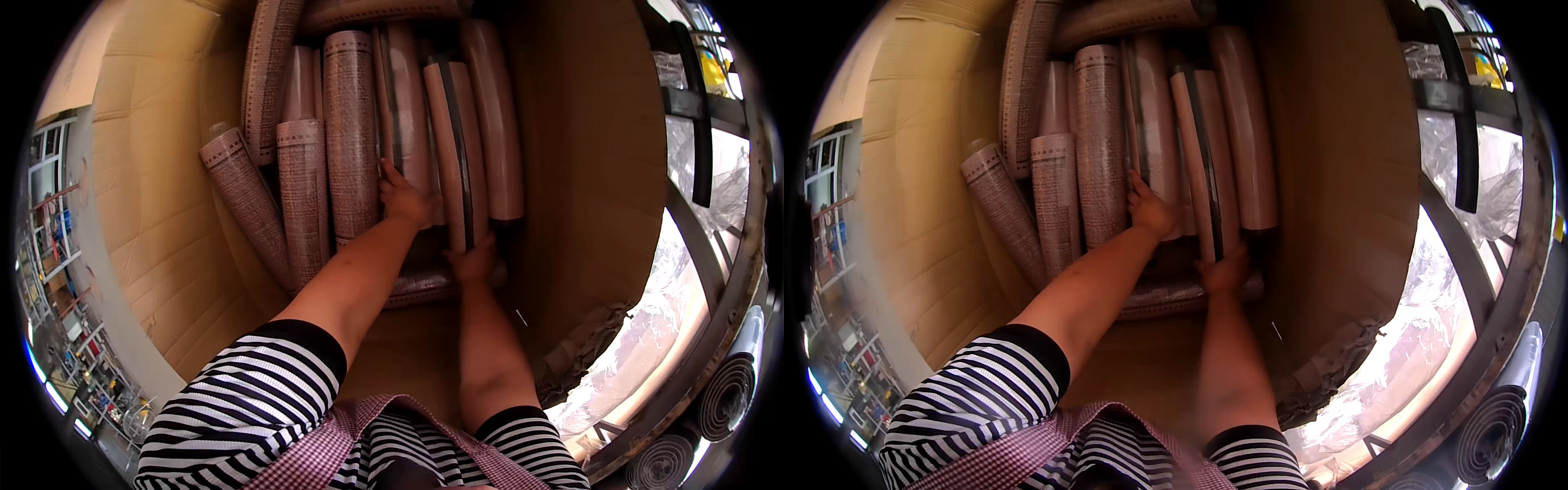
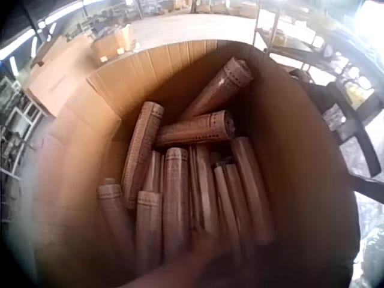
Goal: The person organizes and packs foam rollers, moving them between a large cardboard box and a workspace table. The person then prepares a tape dispenser by loading a roll of tape and applies tape to secure the ends of the foam rollers.
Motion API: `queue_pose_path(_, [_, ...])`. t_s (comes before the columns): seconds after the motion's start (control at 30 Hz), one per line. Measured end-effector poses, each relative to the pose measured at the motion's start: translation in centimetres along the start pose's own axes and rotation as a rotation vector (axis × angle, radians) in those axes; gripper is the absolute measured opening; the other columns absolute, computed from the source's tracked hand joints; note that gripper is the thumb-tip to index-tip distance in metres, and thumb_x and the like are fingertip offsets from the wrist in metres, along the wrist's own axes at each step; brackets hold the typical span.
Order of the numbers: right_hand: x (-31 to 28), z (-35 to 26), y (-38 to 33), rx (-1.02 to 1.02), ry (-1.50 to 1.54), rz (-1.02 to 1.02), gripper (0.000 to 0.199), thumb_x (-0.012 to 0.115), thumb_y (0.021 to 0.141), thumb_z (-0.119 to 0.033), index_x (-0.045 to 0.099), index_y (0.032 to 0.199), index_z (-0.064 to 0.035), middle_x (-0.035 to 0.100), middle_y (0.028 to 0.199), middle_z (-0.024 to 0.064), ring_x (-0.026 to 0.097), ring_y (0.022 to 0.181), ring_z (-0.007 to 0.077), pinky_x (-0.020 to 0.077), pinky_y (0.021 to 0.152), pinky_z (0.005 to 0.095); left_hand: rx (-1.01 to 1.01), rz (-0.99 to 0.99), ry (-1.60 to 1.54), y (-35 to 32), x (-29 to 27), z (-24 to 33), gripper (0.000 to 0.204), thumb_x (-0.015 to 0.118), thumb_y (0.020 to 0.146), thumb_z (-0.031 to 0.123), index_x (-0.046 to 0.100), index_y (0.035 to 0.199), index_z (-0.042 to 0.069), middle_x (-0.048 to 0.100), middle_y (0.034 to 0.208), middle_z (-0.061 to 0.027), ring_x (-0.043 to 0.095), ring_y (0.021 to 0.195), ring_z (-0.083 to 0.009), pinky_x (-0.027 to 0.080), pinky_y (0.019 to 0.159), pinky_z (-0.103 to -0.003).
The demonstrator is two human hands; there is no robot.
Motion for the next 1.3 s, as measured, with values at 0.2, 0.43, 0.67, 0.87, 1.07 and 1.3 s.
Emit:
queue_pose_path(0.2, [-2.0,-2.3,-2.6,-0.077,0.104,-0.234,0.112,0.091,0.055,-0.033,0.032,0.14,0.0097,0.055,0.131,0.0274,0.057,0.119,0.0358,0.0452,0.102,0.0401,0.181,-0.009,-0.08,0.5,-0.4,-1.6,0.132,0.089,0.064,0.03,-0.006,0.153,0.007,0.033,0.145,-0.0294,0.037,0.134,-0.0423,0.035,0.112,-0.046])
queue_pose_path(0.43, [-10.1,-10.1,-18.0,-0.065,0.763,-0.477,0.095,0.086,0.068,-0.028,0.036,0.139,0.0105,0.058,0.128,0.023,0.057,0.117,0.028,0.045,0.1,0.0349,0.158,-0.676,-0.918,-11.8,-11.7,-8.9,0.065,0.063,0.086,0.011,0.032,0.143,0.008,0.054,0.129,-0.0162,0.058,0.114,-0.0312,0.053,0.093,-0.044])
queue_pose_path(0.67, [-19.6,-10.8,-38.9,-0.395,1.25,-0.56,0.119,0.087,0.061,-0.049,0.024,0.147,0.0058,0.039,0.145,0.0177,0.035,0.137,0.0263,0.0273,0.113,0.0401,0.496,-0.951,-0.76,-33.2,-22.9,-6.9,0.12,0.091,0.061,0.033,0.018,0.152,0.006,0.041,0.142,-0.0108,0.044,0.128,-0.0265,0.038,0.107,-0.04])
queue_pose_path(0.87, [-29.5,-4.9,-51.4,-0.534,1.409,0.056,0.125,0.092,0.059,-0.04,0.017,0.151,0.0007,0.038,0.146,0.0129,0.034,0.137,0.022,0.0266,0.114,0.0382,0.963,-1.27,-0.348,-44.9,-23.3,3.2,0.124,0.094,0.058,0.03,0.016,0.152,0.005,0.038,0.144,-0.0116,0.042,0.13,-0.0243,0.037,0.108,-0.04])
queue_pose_path(1.07, [-30.9,9.0,-70.3,-0.389,1.534,0.629,0.11,0.089,0.064,-0.033,0.024,0.146,0.0006,0.045,0.139,0.0115,0.043,0.13,0.0205,0.0342,0.109,0.0376,1.139,-1.763,0.006,-66.9,-13.6,2.6,0.129,0.092,0.062,0.028,0.006,0.155,0.004,0.033,0.15,-0.0125,0.034,0.137,-0.0236,0.027,0.113,-0.037])
queue_pose_path(1.3, [-23.4,22.6,-91.5,-0.212,1.773,1.042,0.096,0.083,0.069,-0.034,0.032,0.143,0.0004,0.05,0.134,0.0126,0.05,0.123,0.0225,0.04,0.104,0.037,1.011,-2.117,0.403,-90.0,-2.1,-14.1,0.117,0.087,0.071,0.019,0.006,0.154,0.0,0.034,0.149,-0.0164,0.033,0.137,-0.0235,0.026,0.114,-0.036])
Point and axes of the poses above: each hand's wrist, its own y-axis towards the middle knuckle, its own x-axis out of the palm, z = x × y, the point moved 9 cm from there along y, towards the middle knuckle
